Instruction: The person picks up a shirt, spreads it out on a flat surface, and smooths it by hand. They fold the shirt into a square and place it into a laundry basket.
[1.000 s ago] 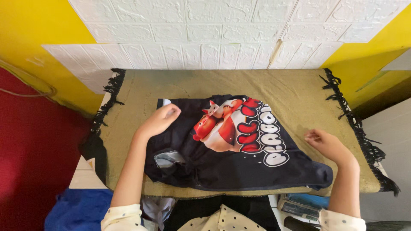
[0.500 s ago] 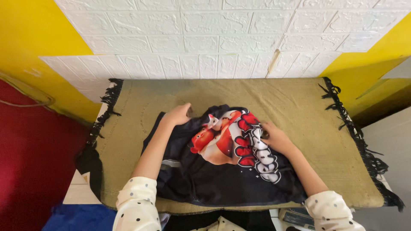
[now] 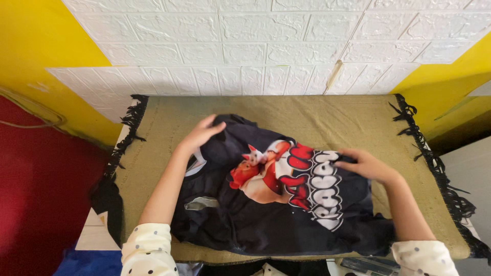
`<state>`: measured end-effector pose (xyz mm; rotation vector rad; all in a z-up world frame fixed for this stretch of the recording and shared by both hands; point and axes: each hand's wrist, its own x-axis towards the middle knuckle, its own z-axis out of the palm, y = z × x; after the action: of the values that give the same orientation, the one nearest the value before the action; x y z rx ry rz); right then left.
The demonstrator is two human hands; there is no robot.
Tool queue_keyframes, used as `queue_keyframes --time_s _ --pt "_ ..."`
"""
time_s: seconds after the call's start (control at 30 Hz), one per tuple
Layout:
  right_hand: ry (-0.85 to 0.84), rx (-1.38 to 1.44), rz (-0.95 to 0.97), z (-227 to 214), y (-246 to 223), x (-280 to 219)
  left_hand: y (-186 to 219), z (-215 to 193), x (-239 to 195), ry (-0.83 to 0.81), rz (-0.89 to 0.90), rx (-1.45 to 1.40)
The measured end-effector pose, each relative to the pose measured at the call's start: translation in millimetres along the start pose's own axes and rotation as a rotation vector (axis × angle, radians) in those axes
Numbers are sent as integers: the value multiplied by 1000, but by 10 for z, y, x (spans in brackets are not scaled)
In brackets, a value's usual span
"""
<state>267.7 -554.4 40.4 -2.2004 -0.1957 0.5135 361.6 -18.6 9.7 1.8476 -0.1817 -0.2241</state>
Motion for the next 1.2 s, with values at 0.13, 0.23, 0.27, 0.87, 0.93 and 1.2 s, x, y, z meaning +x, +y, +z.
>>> queue_keyframes --time_s 0.13,0.23,0.27,0.87,0.93,1.2 --pt "203 285 29 -588 296 128 -303 -385 327 343 183 -290" --pt "227 197 24 -943 521 299 -540 -570 575 488 211 -301" --pt "197 50 24 -998 572 399 -600 -611 643 487 199 -108" --pt "243 71 400 -1192 765 1025 -560 -810 975 545 -106 205" --pt "256 28 377 -1266 851 1104 -659 -822 1082 594 -98 181" --pt "755 -159 5 -992 1004 1443 -762 -509 1350 800 145 355"
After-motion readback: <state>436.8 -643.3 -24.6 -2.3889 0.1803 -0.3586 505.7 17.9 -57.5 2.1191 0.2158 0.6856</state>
